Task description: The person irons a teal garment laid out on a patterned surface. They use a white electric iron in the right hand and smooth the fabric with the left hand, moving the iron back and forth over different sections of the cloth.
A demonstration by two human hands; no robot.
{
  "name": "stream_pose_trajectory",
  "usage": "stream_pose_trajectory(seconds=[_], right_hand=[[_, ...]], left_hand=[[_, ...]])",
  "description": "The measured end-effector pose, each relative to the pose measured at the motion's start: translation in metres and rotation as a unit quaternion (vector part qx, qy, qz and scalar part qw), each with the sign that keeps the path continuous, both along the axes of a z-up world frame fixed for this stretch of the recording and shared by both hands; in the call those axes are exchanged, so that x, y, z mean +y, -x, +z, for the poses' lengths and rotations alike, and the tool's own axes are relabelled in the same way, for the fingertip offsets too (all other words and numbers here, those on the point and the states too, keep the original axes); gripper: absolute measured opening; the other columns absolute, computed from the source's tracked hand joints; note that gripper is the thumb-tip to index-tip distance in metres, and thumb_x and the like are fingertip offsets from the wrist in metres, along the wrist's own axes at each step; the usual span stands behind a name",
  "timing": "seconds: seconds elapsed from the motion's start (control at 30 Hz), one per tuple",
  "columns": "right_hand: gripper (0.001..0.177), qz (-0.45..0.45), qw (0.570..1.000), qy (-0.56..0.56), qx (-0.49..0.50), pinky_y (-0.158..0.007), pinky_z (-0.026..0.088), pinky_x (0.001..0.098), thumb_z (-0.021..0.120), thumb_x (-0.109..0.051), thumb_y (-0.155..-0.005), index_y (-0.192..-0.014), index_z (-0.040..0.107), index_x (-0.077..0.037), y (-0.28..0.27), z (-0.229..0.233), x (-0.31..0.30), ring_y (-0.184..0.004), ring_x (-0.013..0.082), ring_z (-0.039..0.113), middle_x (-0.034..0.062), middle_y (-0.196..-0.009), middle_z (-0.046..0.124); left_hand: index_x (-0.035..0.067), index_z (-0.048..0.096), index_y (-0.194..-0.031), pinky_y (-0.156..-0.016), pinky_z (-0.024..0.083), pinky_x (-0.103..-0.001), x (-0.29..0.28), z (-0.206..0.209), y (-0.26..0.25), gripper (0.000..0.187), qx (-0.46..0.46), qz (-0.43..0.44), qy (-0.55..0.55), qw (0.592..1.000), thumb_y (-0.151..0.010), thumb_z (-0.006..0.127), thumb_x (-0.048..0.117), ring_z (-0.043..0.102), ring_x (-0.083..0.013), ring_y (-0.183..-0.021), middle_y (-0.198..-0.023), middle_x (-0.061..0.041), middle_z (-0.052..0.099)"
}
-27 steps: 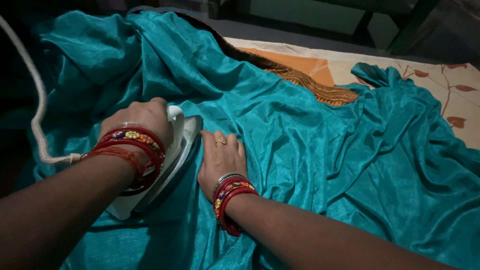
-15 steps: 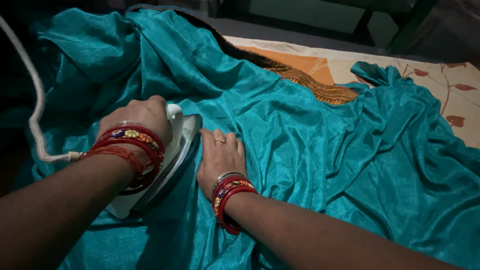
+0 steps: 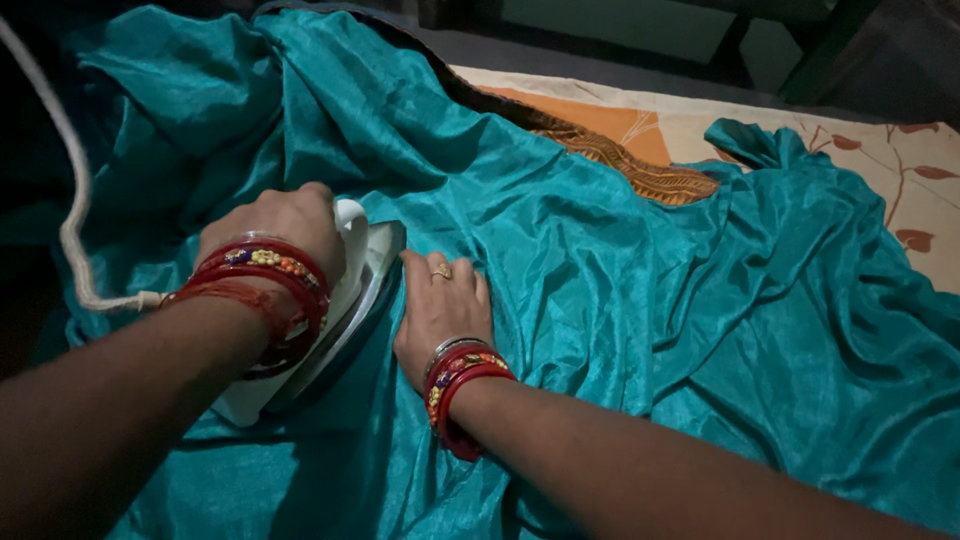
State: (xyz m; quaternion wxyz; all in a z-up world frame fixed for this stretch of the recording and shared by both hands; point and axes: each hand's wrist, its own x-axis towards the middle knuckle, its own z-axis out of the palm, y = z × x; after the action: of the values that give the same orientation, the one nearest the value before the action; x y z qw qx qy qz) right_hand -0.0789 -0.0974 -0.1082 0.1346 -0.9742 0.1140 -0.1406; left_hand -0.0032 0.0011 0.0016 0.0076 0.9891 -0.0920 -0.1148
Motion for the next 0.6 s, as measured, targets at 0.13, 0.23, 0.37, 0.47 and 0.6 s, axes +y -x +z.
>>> stream_pose_trajectory(seconds=[0.13, 0.23, 0.37, 0.47, 0.6], right_hand=[[0.055, -0.002, 1.0, 0.007, -0.001, -0.107, 0.036, 0.046, 0.059, -0.009, -0.086, -0.14, 0.049, -0.007, -0.0016, -0.0023, 0.0002, -0.116, 0.0311, 0.051, 0.0142, -0.129, 0.057], [0.056, -0.004, 1.0, 0.002, 0.01, -0.108, 0.036, 0.0454, 0.059, -0.009, -0.088, -0.142, 0.048, -0.007, -0.0007, -0.0005, 0.0005, -0.117, 0.0304, 0.051, 0.0139, -0.13, 0.057], [0.057, -0.006, 1.0, 0.001, 0.024, -0.109, 0.036, 0.0453, 0.06, -0.01, -0.088, -0.143, 0.046, -0.007, -0.0011, 0.0017, 0.0007, -0.118, 0.0297, 0.051, 0.0135, -0.13, 0.056], [0.056, -0.006, 1.0, 0.001, 0.021, -0.109, 0.036, 0.0457, 0.06, -0.01, -0.088, -0.143, 0.047, -0.007, -0.0016, 0.0008, 0.0005, -0.118, 0.0295, 0.051, 0.0133, -0.131, 0.056], [0.058, -0.003, 1.0, 0.003, 0.009, -0.108, 0.036, 0.0459, 0.061, -0.01, -0.086, -0.142, 0.047, -0.007, -0.0018, -0.0013, 0.0, -0.117, 0.0301, 0.051, 0.0135, -0.13, 0.056]], left_hand=[[0.017, 0.055, -0.144, -0.081, 0.064, -0.051, -0.0004, 0.0017, 0.0013, 0.051, 0.0, 0.002, -0.008, 1.0, -0.095, 0.071, 0.02, 0.074, -0.0368, -0.104, -0.127, -0.022, 0.068], [0.017, 0.055, -0.144, -0.081, 0.064, -0.051, -0.0006, -0.0001, 0.0003, 0.052, -0.004, 0.003, -0.008, 1.0, -0.095, 0.072, 0.02, 0.074, -0.0367, -0.104, -0.127, -0.022, 0.068], [0.015, 0.055, -0.143, -0.079, 0.064, -0.049, 0.0007, -0.0045, -0.0023, 0.049, -0.008, -0.001, -0.004, 1.0, -0.097, 0.07, 0.021, 0.076, -0.0355, -0.1, -0.123, -0.022, 0.069], [0.014, 0.056, -0.141, -0.079, 0.064, -0.048, 0.0015, -0.0061, -0.0026, 0.047, -0.011, -0.005, -0.006, 1.0, -0.097, 0.069, 0.021, 0.076, -0.0348, -0.099, -0.122, -0.022, 0.07], [0.013, 0.058, -0.139, -0.079, 0.064, -0.048, 0.0017, -0.0039, -0.0015, 0.043, -0.01, -0.008, -0.002, 1.0, -0.098, 0.068, 0.021, 0.075, -0.0343, -0.099, -0.121, -0.022, 0.071]])
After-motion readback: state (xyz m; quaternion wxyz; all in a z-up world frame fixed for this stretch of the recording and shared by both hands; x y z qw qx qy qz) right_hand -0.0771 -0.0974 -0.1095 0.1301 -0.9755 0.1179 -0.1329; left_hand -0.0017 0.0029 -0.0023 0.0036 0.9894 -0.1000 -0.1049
